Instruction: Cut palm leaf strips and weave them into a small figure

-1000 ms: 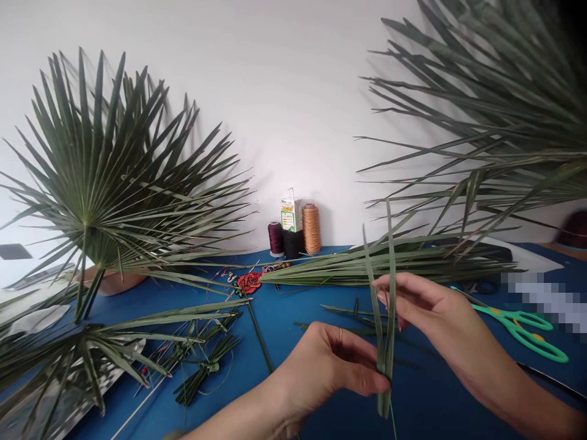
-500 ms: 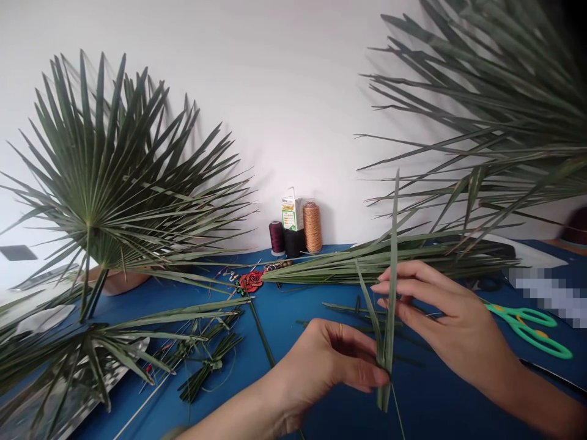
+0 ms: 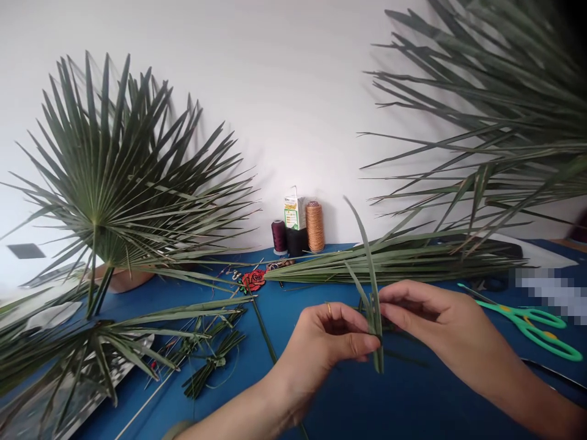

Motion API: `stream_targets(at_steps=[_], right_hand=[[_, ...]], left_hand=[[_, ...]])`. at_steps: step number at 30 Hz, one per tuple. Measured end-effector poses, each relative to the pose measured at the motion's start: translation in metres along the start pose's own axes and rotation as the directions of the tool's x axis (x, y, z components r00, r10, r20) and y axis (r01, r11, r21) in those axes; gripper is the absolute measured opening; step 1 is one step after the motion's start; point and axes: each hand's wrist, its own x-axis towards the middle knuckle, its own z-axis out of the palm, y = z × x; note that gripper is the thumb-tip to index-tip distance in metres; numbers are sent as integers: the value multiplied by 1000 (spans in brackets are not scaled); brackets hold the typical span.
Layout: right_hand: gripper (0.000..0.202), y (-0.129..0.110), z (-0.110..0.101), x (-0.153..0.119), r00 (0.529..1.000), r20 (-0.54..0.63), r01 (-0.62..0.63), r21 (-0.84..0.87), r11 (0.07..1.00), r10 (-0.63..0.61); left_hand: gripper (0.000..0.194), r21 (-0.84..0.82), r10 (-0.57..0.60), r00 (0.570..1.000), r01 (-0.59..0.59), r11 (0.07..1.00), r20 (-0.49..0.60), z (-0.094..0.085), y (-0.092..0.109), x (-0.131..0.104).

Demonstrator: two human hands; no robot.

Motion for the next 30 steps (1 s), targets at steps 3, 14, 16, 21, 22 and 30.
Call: stream_targets(at_steps=[3,14,16,21,22,30], right_hand=[[17,-7,1,0,991,36,-129,159,979,125],[22,-14,8,-6,961,62,-273,398,876,271],[22,-14,8,-7,954,80,-295,411,863,288],[17,-16,7,-6,959,51,-274,419,866,278],[17,-17,7,-5,960,45,-270,419,867,277],[26,-12,6,-3,957,-29,-253,398,882,288]], left_hand=[[24,-8,10,1000,-10,1000,-4,2,0,-2],[35,-34,16,1000,-17,999,-3,2,-1,-4],[34,-18,11,1000,-11,1000,-5,2,-1,-4],[20,37,9,999,-7,999,-38,5,0,-6],[19,45,6,999,-3,999,-46,5,0,-7],[23,51,-49,994,54,997,-95,4,4,-7]])
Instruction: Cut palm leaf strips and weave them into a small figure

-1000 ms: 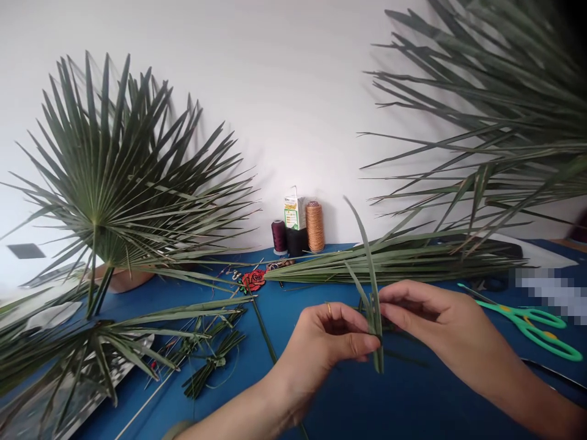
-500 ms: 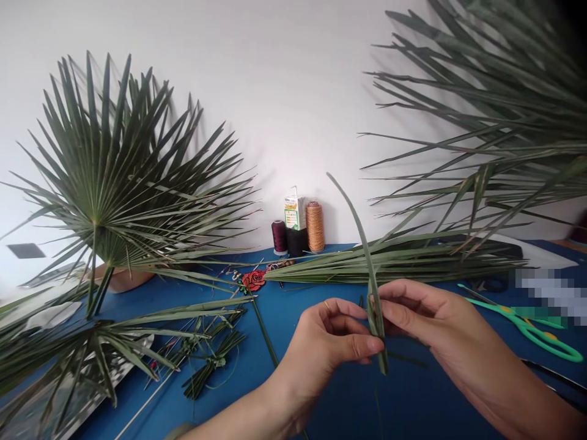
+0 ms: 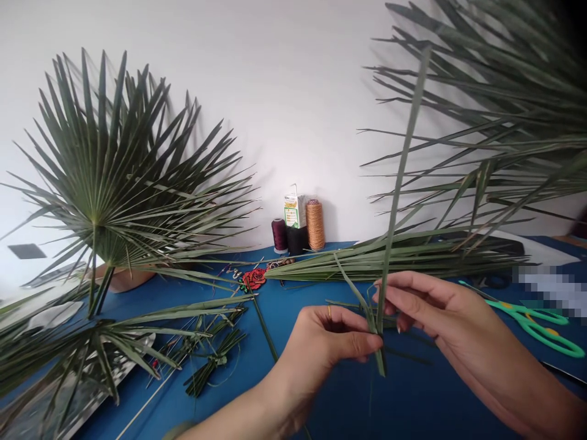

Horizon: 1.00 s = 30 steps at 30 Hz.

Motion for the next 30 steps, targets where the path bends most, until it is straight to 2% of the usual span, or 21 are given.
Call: stream_targets(at_steps=[2,4,7,9,12,15,20,27,30], right_hand=[[29,1,1,-1,1000,23,1,18,1000,-1],[25,1,4,-4,990,134,-37,15,999,35],[22,3,11,-9,942,325,-97,13,995,87],[22,6,14,-11,923,374,-100,5,995,91],[18,10,15,-10,916,389,-68,-92,993,99],[24,11,12,-8,896,431,-33,-179,983,109],[23,11,12,-7,879,466,-19,-175,984,100],[26,12,14,-7,936,337,-53,-159,986,105],[26,11,17,-9,948,313,-8,-187,982,67]], left_hand=[[25,-9,19,1000,-19,1000,-19,0,4,-1],[26,-31,58,997,-59,998,-49,0,8,-2],[22,-55,139,986,-144,988,-88,-1,13,-4],[18,-44,199,975,-204,978,-103,-2,14,-6],[15,-21,242,961,-247,969,-137,-3,14,-6],[16,-4,243,956,-247,969,-164,-5,14,-4],[16,-4,231,958,-235,972,-173,-6,13,-4],[17,-24,209,971,-213,977,-121,-6,13,-5],[19,-22,213,971,-216,976,-107,-4,10,-4]])
